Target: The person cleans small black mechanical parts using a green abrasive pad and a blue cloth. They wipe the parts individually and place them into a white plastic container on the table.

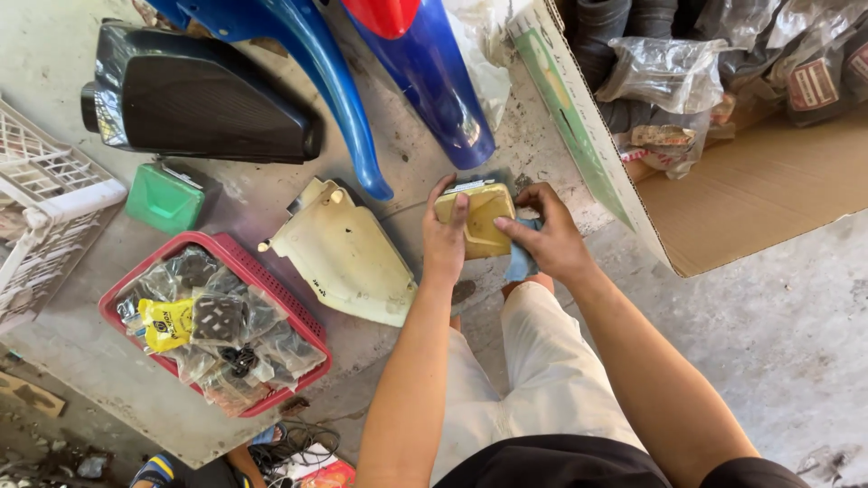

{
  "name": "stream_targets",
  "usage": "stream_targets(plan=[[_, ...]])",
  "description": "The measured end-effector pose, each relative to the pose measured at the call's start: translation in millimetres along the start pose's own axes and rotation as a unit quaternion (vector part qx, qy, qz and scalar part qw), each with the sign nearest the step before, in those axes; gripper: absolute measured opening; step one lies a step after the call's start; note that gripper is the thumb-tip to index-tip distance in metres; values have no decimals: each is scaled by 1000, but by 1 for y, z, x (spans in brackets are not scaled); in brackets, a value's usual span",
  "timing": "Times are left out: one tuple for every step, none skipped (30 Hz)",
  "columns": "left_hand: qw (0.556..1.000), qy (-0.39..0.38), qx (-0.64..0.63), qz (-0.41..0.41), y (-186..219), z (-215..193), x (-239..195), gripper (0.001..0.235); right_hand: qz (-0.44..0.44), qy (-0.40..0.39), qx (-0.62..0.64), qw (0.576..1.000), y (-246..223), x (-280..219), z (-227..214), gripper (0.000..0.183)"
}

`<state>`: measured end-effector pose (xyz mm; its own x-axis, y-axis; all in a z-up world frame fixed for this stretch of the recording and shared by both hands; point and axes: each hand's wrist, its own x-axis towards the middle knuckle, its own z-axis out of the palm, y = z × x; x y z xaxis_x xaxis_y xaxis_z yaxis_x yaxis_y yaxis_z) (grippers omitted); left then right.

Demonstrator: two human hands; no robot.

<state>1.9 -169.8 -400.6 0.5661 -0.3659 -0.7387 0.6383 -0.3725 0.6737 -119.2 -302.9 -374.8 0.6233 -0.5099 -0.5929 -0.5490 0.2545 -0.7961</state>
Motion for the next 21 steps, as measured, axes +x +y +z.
stream_targets(plan=[[1000, 0, -2, 4, -1, -1, 3, 73, -5, 0, -2, 1000, -4, 1, 2, 47], [999, 36, 8, 8, -4, -3, 2, 72, 18, -24, 6, 1000, -8, -1, 4, 47], [997, 72, 18, 11, -6, -5, 1, 70, 40, -48, 15, 998, -12, -3, 6, 48], [997, 75, 16, 14, -5, -8, -1, 70, 37, -51, 13, 998, -26, -6, 10, 48], [994, 105, 1, 18, -3, -12, -3, 64, 67, -90, -26, 993, -40, -9, 14, 60], [991, 133, -13, 23, -1, -15, -4, 57, 97, -127, -65, 985, -55, -12, 18, 73], [990, 136, -15, 26, -2, -20, -5, 57, 93, -129, -66, 985, -54, -11, 22, 73], [989, 145, -27, 31, -4, -24, -9, 57, 99, -122, -67, 985, -53, -13, 26, 69], [987, 153, -40, 36, -6, -28, -12, 58, 104, -116, -68, 985, -53, -15, 30, 65], [986, 156, -41, 41, -4, -34, -18, 58, 99, -118, -68, 986, -49, -17, 35, 65], [987, 120, -100, 29, -3, -39, -23, 74, 100, -98, -12, 990, -46, -18, 39, 61], [984, 83, -157, 17, -2, -46, -29, 93, 101, -78, 46, 991, -42, -20, 45, 56], [984, 86, -157, 22, 7, -51, -34, 93, 97, -82, 46, 991, -36, -20, 50, 56], [985, 70, -158, 22, 15, -53, -41, 96, 87, -80, 74, 990, -30, -21, 54, 52], [985, 54, -159, 23, 23, -57, -47, 105, 77, -79, 102, 989, -24, -22, 58, 50], [984, 59, -164, 28, 27, -62, -51, 105, 73, -85, 99, 989, -25, -23, 63, 50], [986, 67, -149, 28, 31, -68, -55, 103, 84, -106, 87, 987, -27, -23, 69, 49], [987, 77, -136, 29, 36, -73, -57, 102, 94, -128, 73, 985, -29, -21, 75, 49], [986, 83, -142, 36, 42, -83, -63, 102, 88, -136, 67, 985, -38, -19, 78, 49], [990, 58, -126, 33, 47, -93, -69, 104, 86, -150, 32, 984, -47, -14, 82, 59], [993, 33, -111, 30, 51, -104, -74, 106, 84, -164, -3, 983, -55, -10, 87, 69]])
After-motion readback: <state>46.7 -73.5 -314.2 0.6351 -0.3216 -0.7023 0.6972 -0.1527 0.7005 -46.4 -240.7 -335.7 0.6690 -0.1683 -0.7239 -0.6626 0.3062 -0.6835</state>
